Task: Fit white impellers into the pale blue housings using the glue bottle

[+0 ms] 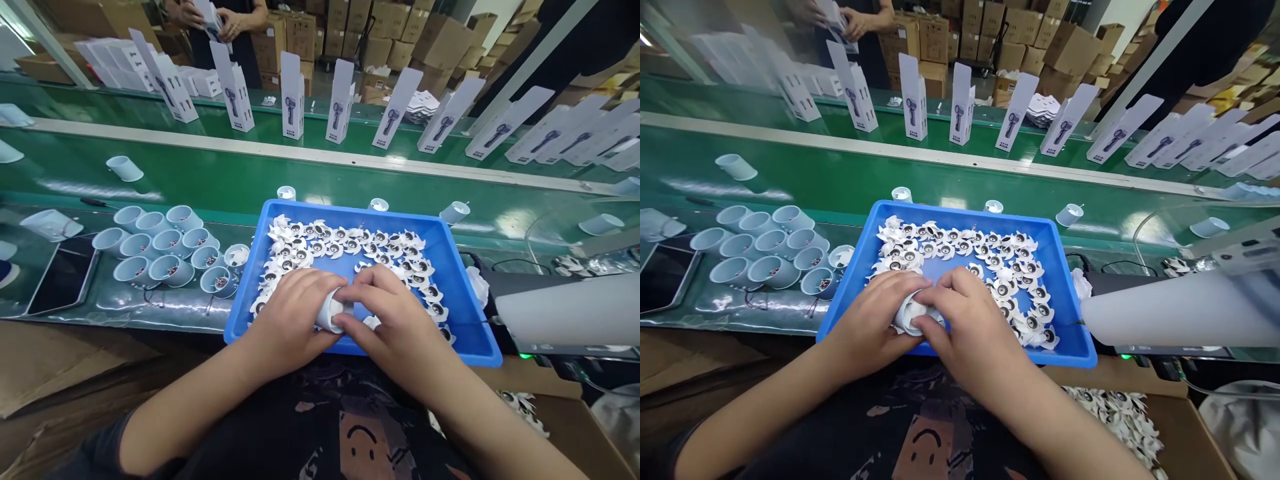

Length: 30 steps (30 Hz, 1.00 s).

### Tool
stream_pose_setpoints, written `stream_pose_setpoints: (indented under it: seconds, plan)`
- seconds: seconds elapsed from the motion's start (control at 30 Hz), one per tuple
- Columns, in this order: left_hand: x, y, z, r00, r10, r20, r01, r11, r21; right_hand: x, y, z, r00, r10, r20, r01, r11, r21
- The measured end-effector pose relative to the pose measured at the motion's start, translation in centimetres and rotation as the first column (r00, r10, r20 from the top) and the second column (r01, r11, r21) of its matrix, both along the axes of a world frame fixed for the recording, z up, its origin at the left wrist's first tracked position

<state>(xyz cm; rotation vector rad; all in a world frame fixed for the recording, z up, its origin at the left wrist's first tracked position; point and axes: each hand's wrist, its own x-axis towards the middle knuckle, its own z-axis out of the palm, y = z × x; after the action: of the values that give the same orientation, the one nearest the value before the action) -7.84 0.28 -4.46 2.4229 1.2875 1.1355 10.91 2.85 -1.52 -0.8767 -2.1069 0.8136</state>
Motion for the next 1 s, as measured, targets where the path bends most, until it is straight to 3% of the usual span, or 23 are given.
stream_pose_setpoints:
  seconds: [0.03,0.1,0.27,0.43,0.53,0.6,0.7,0.8,0.9,1.0]
  plan:
    - [0.2,-0.1,-0.1,1.000,0.009,0.005,-0.009,1.000,0.017,-0.4,0.0,0.0,0.998,-0.020,0.059,0.013,0.994,0.107]
    - [0.6,-0.3,-0.2,0.999,0.035,0.029,-0.036,0.999,0.030,-1.0,0.2,-0.2,0.995,-0.030,0.096,0.016,0.989,0.146]
    - [-0.1,-0.4,-0.6,0.995,0.079,0.057,-0.080,0.997,0.015,-0.3,0.6,0.0,0.994,0.000,0.110,-0.013,0.993,0.121]
    - [-1.5,-0.3,-0.8,0.987,0.153,0.057,-0.148,0.986,-0.082,1.5,-0.1,1.2,0.980,0.187,0.065,-0.189,0.981,0.034]
    - [-1.8,-0.2,-0.1,0.997,0.066,-0.036,-0.071,0.987,-0.143,1.6,-0.3,0.4,0.964,0.110,0.241,-0.154,0.973,0.172]
    - [-2.5,0.6,0.9,0.987,0.098,-0.128,-0.124,0.968,-0.218,2.1,0.0,-0.6,0.960,-0.002,0.281,-0.074,0.963,0.260]
    - [-5.9,3.5,3.0,0.919,0.289,-0.267,-0.370,0.865,-0.339,4.5,0.6,-2.0,0.965,-0.184,0.187,0.108,0.929,0.354]
    - [-11.5,8.3,4.5,0.733,0.566,-0.378,-0.678,0.653,-0.336,7.2,0.4,-3.3,0.934,-0.331,0.132,0.263,0.890,0.373]
    - [-16.7,13.5,4.4,0.562,0.696,-0.447,-0.827,0.475,-0.300,7.8,-0.9,-4.3,0.919,-0.389,0.072,0.353,0.889,0.292]
    - [-19.5,16.7,3.2,0.496,0.693,-0.523,-0.868,0.370,-0.332,6.9,-2.3,-4.4,0.920,-0.391,0.028,0.369,0.888,0.273]
